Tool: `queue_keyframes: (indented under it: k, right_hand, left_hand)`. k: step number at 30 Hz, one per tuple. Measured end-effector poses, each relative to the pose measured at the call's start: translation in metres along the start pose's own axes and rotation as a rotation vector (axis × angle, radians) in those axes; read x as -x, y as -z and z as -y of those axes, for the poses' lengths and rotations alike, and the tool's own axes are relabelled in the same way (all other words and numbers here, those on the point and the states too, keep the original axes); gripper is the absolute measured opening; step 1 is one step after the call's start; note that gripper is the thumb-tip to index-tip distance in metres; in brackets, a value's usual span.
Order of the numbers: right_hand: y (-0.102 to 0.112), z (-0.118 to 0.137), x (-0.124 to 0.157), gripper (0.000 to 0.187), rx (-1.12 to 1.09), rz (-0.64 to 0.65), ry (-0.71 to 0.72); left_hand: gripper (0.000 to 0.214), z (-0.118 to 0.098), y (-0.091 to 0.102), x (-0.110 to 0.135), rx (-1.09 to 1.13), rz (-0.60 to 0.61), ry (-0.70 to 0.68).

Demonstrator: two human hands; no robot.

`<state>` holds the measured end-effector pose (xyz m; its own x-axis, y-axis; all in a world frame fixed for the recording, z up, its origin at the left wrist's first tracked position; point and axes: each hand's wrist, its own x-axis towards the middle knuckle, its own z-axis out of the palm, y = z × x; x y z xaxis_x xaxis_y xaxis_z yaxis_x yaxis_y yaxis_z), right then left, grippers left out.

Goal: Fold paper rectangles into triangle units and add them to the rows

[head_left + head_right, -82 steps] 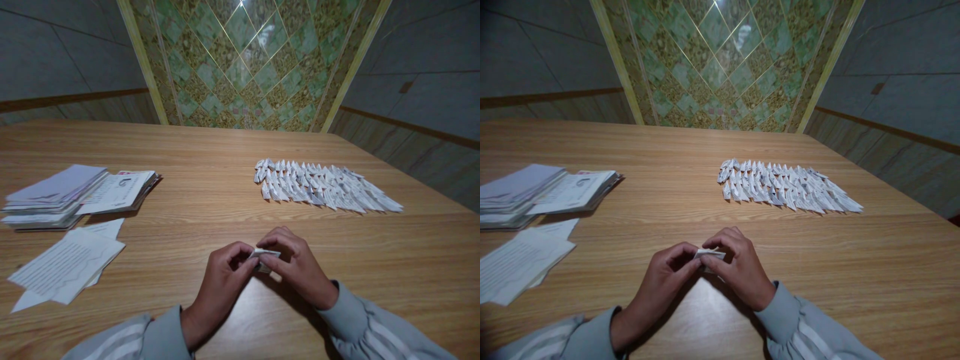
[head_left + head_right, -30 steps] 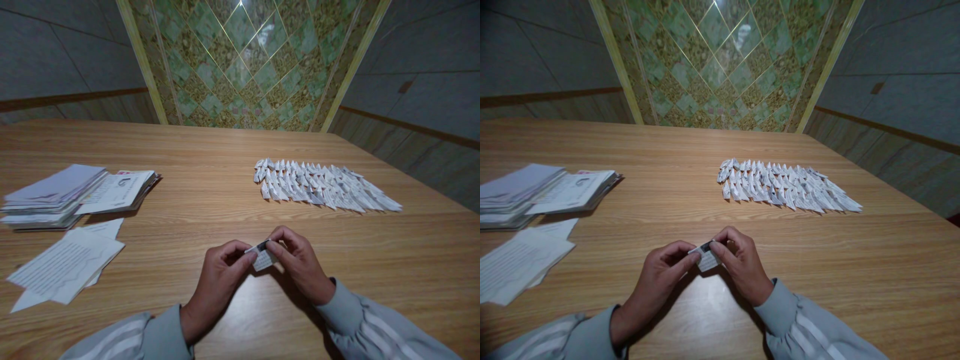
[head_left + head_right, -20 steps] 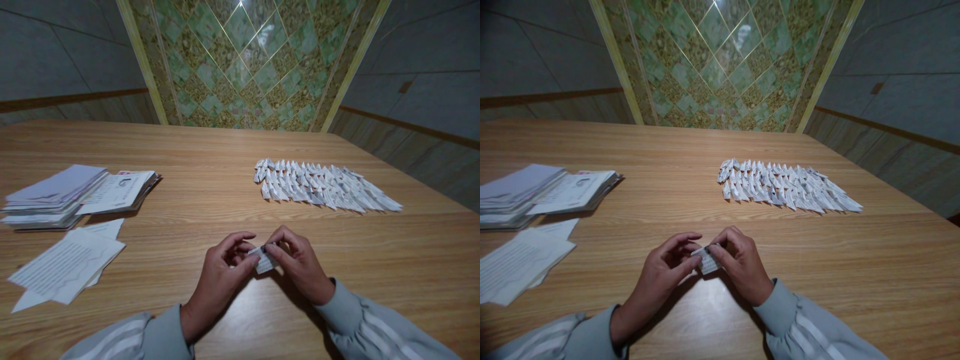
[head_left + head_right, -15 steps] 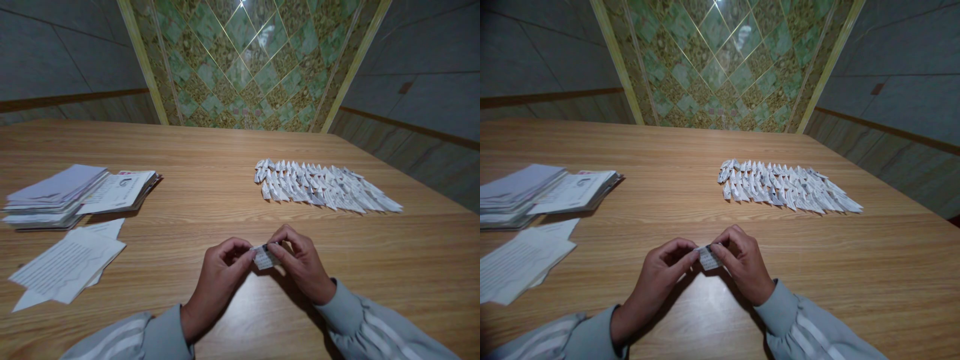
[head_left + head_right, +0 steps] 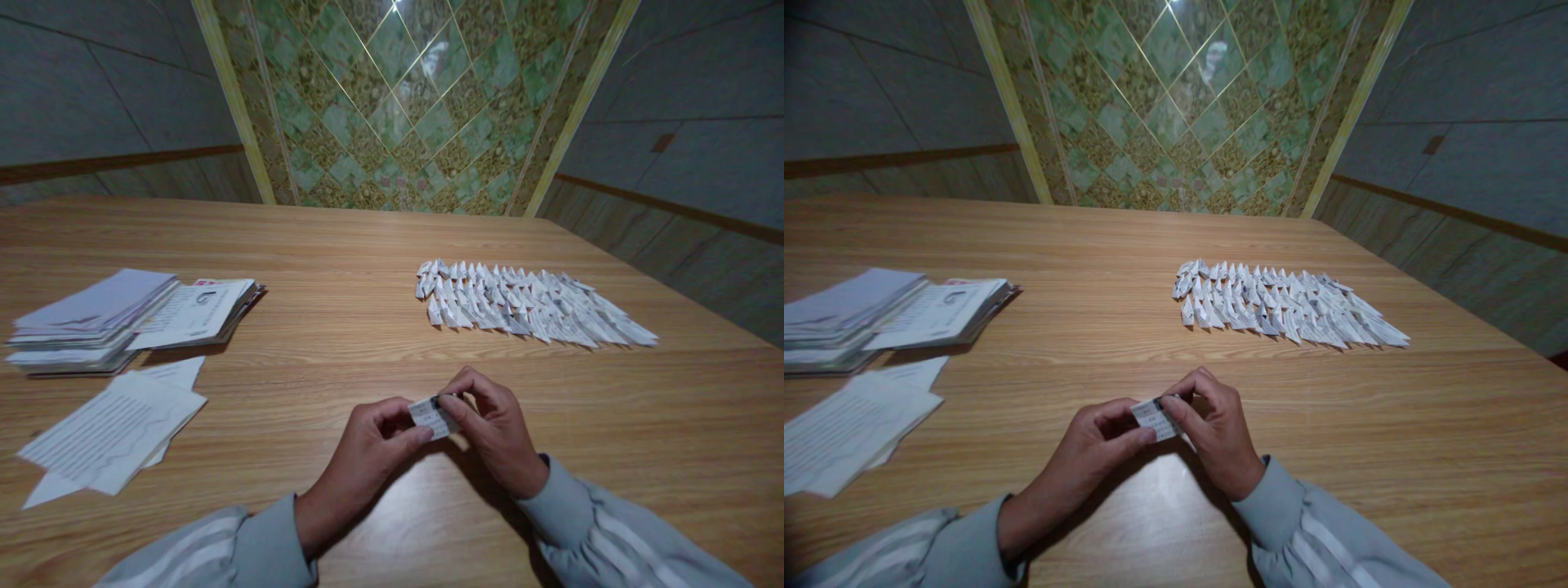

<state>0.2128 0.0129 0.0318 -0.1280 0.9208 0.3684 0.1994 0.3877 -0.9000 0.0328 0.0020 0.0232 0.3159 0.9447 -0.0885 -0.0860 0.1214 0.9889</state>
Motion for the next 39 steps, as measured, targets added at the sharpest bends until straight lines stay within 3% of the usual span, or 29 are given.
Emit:
queue_keyframes:
  k: [4, 10, 13, 18, 23, 27, 32, 39]
  right_hand:
    - [-0.004, -0.001, 0.002, 0.022, -0.123, -0.016, -0.093]
    - [-0.003, 0.0, 0.002, 0.024, -0.128, -0.019, -0.102]
    - [-0.003, -0.001, 0.002, 0.021, -0.15, 0.044, -0.135]
    - [-0.003, -0.003, 0.002, 0.019, -0.13, 0.146, -0.173]
    - [0.0, 0.002, 0.0, 0.026, 0.087, 0.063, 0.052]
    - [0.005, 0.004, -0.004, 0.022, 0.283, 0.058, 0.312]
    - [0.008, 0.0, -0.005, 0.012, 0.525, 0.187, 0.508]
    - [0.003, -0.008, -0.002, 0.013, 0.806, 0.427, 0.481]
  left_hand:
    - [0.021, 0.003, 0.0, 0.001, -0.043, -0.006, -0.015]
    - [0.014, 0.0, 0.0, 0.002, -0.086, 0.033, -0.074]
    - [0.015, 0.0, 0.0, 0.002, -0.122, 0.052, -0.064]
    - [0.022, 0.004, 0.003, 0.0, -0.086, -0.014, -0.053]
    - [0.02, 0.002, 0.005, 0.001, -0.209, -0.018, -0.15]
    - [0.009, -0.008, 0.015, -0.005, -0.52, -0.054, -0.406]
    - [0.013, -0.013, 0.035, -0.015, -0.893, -0.02, -0.702]
    - [0.02, -0.01, 0.048, -0.011, -1.144, 0.221, -0.6]
